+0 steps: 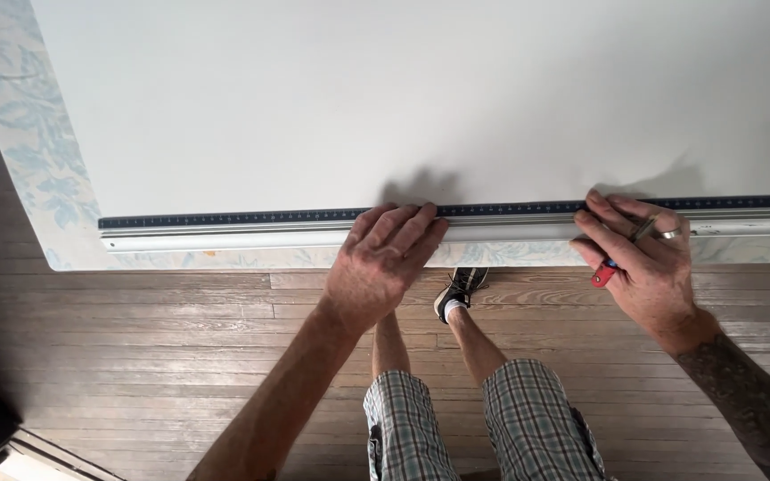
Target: Measuring and marking a large white board using a long metal ruler and a pencil on a workbench.
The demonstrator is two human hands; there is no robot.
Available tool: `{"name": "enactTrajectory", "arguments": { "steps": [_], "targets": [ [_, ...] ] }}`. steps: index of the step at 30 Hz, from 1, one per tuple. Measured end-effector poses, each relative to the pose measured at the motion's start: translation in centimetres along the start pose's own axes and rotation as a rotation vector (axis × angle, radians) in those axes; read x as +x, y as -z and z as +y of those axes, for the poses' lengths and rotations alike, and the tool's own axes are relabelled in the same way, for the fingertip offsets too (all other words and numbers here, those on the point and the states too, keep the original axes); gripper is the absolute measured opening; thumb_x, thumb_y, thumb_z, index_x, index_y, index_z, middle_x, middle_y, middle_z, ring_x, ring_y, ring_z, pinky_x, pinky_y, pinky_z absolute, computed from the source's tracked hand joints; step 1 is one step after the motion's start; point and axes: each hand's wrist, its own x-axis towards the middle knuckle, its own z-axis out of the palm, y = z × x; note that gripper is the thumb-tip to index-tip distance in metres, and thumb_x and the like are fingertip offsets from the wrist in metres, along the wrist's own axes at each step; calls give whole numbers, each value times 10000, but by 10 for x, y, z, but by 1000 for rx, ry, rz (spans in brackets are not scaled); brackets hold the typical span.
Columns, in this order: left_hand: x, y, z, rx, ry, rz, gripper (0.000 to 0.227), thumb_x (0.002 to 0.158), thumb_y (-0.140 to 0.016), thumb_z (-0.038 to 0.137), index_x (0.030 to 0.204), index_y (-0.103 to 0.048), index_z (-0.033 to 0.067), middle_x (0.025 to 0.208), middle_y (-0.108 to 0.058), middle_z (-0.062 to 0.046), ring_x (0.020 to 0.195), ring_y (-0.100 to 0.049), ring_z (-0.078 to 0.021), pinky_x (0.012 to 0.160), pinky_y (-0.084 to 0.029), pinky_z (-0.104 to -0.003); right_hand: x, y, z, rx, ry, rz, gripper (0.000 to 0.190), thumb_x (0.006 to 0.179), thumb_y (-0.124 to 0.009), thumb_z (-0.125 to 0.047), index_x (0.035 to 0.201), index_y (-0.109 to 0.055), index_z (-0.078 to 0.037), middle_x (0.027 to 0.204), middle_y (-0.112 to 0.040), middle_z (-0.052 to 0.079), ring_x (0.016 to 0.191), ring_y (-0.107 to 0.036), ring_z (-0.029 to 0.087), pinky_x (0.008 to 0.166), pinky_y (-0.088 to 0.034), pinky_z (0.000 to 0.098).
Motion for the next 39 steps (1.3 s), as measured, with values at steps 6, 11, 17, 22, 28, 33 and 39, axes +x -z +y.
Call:
{"name": "enactTrajectory", "arguments": {
  "steps": [6, 11, 17, 22, 28, 33, 39],
  "targets": [
    [1, 3, -1, -52, 5, 42, 341, 956, -792, 22, 1283, -730, 101, 1375, -614, -49, 1192, -628, -223, 1022, -562, -441, -5, 7, 3, 438, -162, 35, 304, 1069, -478, -14, 1296, -614, 136, 860, -708, 131, 827, -693, 265, 878, -558, 406],
    [0, 1, 0, -54, 5, 33, 360, 958, -798, 22, 1303, -721, 91, 1385, -614, -67, 1183, -633, -230, 1040, -552, -446, 61, -1, -12, 770, -256, -183, 265, 1036, -523, -37, 1275, -629, 8, 879, -722, 76, 631, -595, 99, 517, -451, 205],
    [0, 1, -1, -37, 9, 57, 279, 1021, -738, 44, 1295, -729, 95, 1387, -596, -60, 1189, -629, -220, 1019, -568, -433, 91, -24, -9, 734, -300, -294, 156, 921, -759, -96, 1067, -707, -82, 967, -765, 32, 690, -692, 79, 589, -587, 133],
    [1, 3, -1, -46, 8, 82, 249, 1033, -712, 43, 1277, -737, 88, 1363, -612, -68, 1161, -649, -226, 994, -582, -432, 98, -22, -20, 675, -334, -318, 167, 904, -781, -71, 1057, -721, -99, 1038, -765, 18, 587, -609, 9, 563, -552, 93],
    [2, 3, -1, -61, 11, 88, 220, 1040, -694, 38, 1250, -743, 81, 1358, -611, -74, 1151, -653, -232, 984, -581, -435, 101, -26, -27, 670, -370, -228, 136, 883, -796, 30, 978, -729, -39, 945, -747, 26, 575, -560, 26, 563, -520, 103],
    [4, 4, -1, -51, 14, 95, 208, 1054, -654, 44, 1239, -739, 86, 1349, -618, -71, 1138, -661, -233, 965, -577, -428, 100, -29, -25, 616, -312, -220, 130, 887, -795, 68, 937, -723, -28, 963, -757, 48, 608, -612, 46, 577, -545, 123],
    [5, 5, -2, -67, 16, 77, 231, 1068, -602, 54, 1257, -732, 79, 1353, -620, -78, 1131, -648, -240, 977, -569, -431, 104, -32, -25, 526, -214, -184, 143, 851, -799, 101, 926, -722, 7, 870, -751, 47, 597, -611, 61, 528, -524, 151]
  ]
}}
